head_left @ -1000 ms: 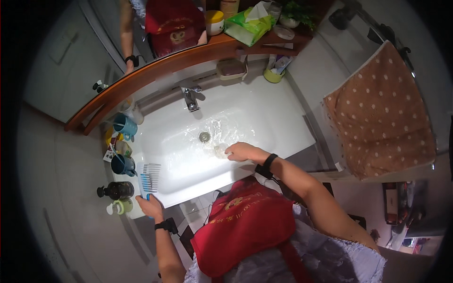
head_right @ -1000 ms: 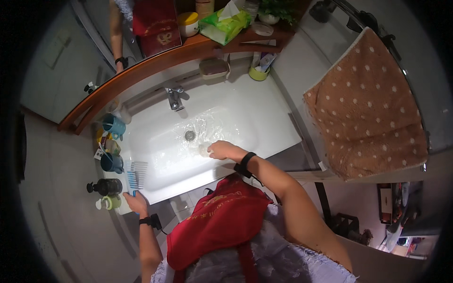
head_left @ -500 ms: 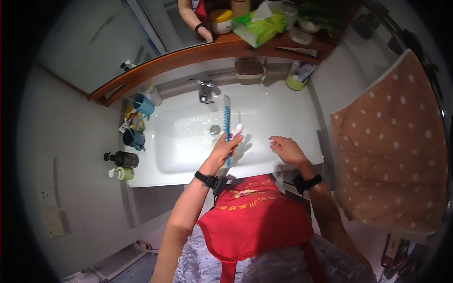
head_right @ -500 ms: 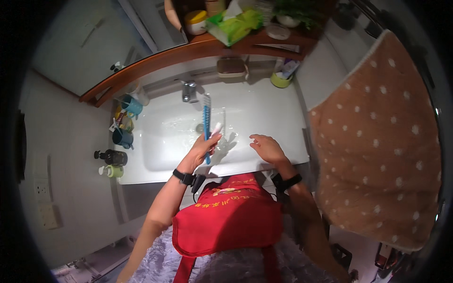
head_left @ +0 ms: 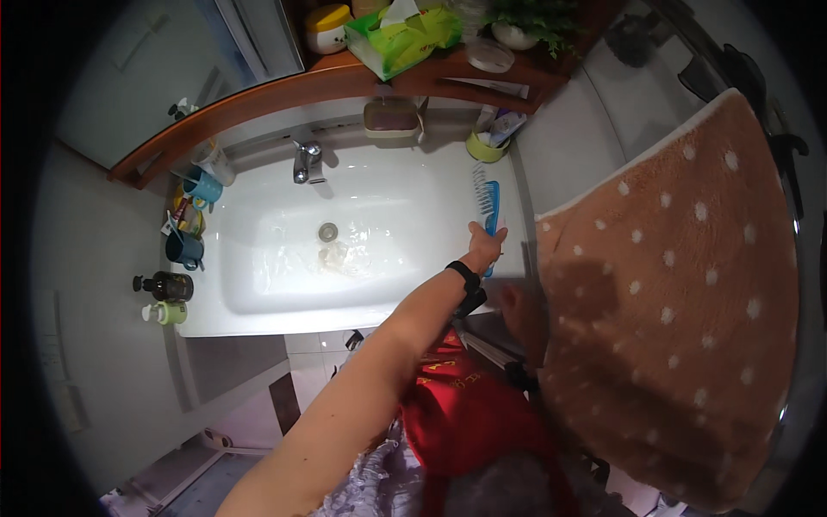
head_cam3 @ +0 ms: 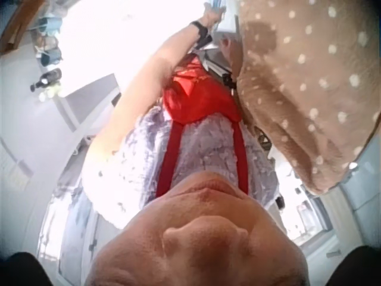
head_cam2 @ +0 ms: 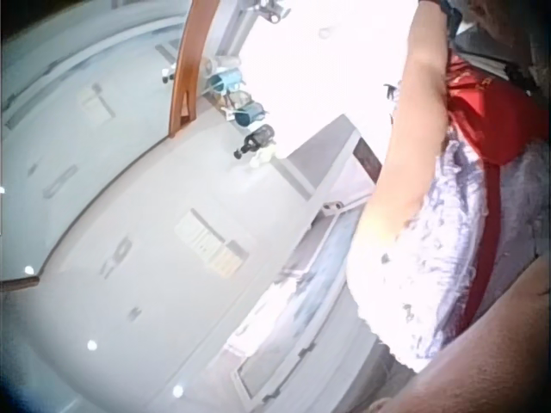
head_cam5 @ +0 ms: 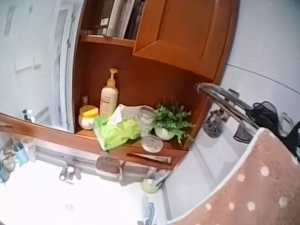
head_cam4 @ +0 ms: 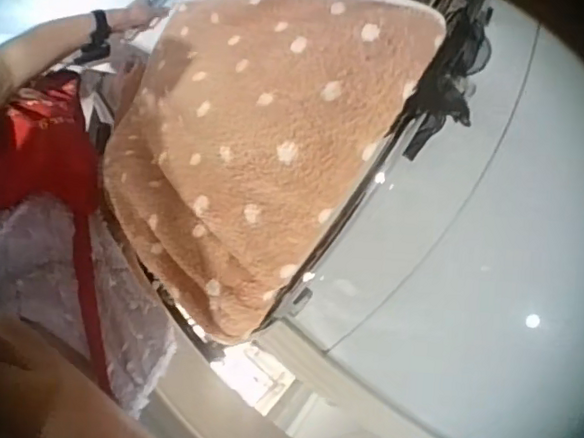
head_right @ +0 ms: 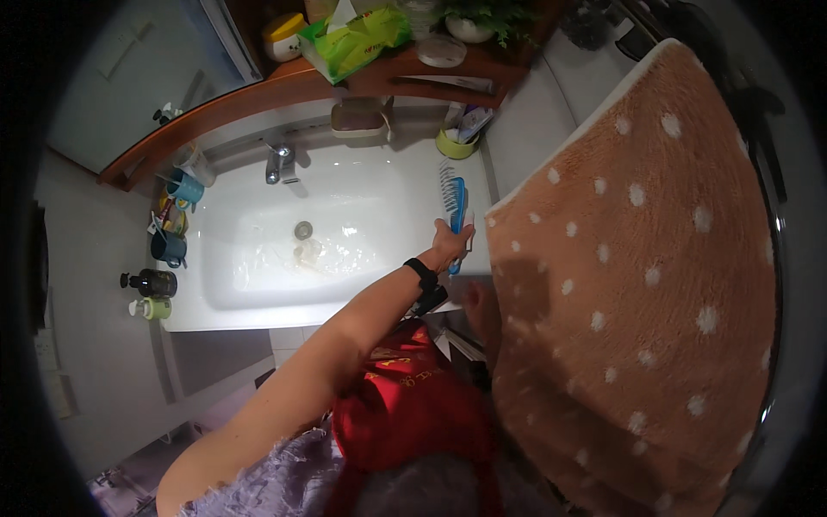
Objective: The person cleans a bathroom sink by hand and with a cloth, then rinses the basin, wipes the faucet and surroundings, and reorganizes items on the counter.
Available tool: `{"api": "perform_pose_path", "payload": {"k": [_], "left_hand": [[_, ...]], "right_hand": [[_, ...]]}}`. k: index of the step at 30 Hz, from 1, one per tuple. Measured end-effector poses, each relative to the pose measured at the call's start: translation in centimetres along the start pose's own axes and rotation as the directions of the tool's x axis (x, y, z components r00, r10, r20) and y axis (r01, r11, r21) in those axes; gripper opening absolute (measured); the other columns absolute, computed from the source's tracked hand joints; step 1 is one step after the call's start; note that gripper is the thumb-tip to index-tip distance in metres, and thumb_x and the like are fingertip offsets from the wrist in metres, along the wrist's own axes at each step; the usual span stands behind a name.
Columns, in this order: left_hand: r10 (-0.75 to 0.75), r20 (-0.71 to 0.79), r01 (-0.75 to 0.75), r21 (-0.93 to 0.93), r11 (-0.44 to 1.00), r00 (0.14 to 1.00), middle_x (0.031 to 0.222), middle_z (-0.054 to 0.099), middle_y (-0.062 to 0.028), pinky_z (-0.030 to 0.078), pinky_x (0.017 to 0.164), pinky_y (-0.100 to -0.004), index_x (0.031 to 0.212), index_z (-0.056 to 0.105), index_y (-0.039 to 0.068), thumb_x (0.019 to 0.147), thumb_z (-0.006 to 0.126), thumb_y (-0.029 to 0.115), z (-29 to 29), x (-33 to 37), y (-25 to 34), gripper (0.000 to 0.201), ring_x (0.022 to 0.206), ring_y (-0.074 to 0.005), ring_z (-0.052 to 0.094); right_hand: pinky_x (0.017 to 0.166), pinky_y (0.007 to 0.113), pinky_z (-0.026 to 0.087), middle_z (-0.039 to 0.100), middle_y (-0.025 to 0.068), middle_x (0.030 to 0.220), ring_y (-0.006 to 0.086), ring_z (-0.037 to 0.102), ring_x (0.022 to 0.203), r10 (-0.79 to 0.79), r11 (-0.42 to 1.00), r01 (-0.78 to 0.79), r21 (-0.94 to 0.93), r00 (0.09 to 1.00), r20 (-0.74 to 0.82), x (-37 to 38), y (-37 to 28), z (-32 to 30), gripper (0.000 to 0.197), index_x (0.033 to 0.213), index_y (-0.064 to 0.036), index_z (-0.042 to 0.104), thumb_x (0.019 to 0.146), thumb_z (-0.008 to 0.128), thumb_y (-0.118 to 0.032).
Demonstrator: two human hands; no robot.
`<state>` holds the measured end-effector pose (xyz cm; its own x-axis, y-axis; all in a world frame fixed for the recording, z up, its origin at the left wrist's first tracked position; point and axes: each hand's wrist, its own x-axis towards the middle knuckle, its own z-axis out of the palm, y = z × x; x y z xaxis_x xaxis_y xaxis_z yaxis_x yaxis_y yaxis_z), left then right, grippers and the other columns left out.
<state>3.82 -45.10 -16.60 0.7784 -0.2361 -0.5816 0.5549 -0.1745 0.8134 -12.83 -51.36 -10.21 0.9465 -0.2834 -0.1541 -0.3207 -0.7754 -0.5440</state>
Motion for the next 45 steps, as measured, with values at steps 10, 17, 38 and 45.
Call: {"api": "perform_pose_path", "payload": {"k": [10, 17, 38, 45], "left_hand": [[-0.02, -0.239, 0.057, 0.15, 0.987, 0.971, 0.117, 0.06, -0.0305, 0.051, 0.093, -0.0493, 0.119, 0.039, -0.004, 0.079, 0.082, 0.027, -1.5, -3.0, 2.4, 0.066, 0.109, -0.0464, 0.06], [0.041, -0.347, -0.001, 0.116, 0.993, 0.937, 0.129, 0.05, -0.0312, 0.047, 0.099, -0.0479, 0.123, 0.04, -0.006, 0.082, 0.075, 0.016, -4.1, -2.5, 0.2, 0.058, 0.119, -0.0472, 0.052], [0.259, -0.228, -0.185, 0.301, 0.935, 0.938, 0.096, 0.068, -0.0209, 0.055, 0.078, -0.0417, 0.115, 0.055, 0.0, 0.072, 0.076, 0.014, -2.7, -0.8, -3.9, 0.05, 0.094, -0.0351, 0.068], [-0.013, 0.01, 0.015, -0.274, 0.962, 1.0, 0.089, 0.064, -0.0043, 0.056, 0.072, -0.0287, 0.107, 0.058, 0.005, 0.091, 0.063, 0.017, -20.5, -5.2, -0.1, 0.021, 0.082, -0.0145, 0.065]], "right_hand": [[0.093, 0.045, 0.047, 0.064, 0.0193, 0.117, 0.0382, 0.06, 0.113, -0.131, 0.985, 0.1, -0.139, 0.963, -0.233, 1.6, 7.1, 4.2, 0.037, 0.128, -0.0058, 0.058, 0.097, 0.058, -0.025], [0.096, 0.045, 0.042, 0.057, 0.021, 0.115, 0.0403, 0.053, 0.109, -0.405, 0.906, 0.344, -0.249, 0.874, -0.269, 10.4, 0.1, 6.0, 0.048, 0.134, -0.0052, 0.053, 0.089, 0.066, -0.016], [0.055, 0.031, 0.045, 0.059, 0.0061, 0.075, 0.0164, 0.056, 0.059, 0.155, 0.763, -0.148, 0.629, 0.987, 0.044, 12.5, 2.3, 5.3, 0.015, 0.096, -0.002, 0.062, 0.089, 0.067, -0.015], [0.042, 0.023, 0.036, 0.047, -0.0027, 0.064, 0.0058, 0.045, 0.05, 0.184, 0.585, -0.258, 0.769, 0.966, 0.184, 14.4, -3.5, 7.5, 0.01, 0.086, -0.0057, 0.06, 0.092, 0.065, -0.013]]}}
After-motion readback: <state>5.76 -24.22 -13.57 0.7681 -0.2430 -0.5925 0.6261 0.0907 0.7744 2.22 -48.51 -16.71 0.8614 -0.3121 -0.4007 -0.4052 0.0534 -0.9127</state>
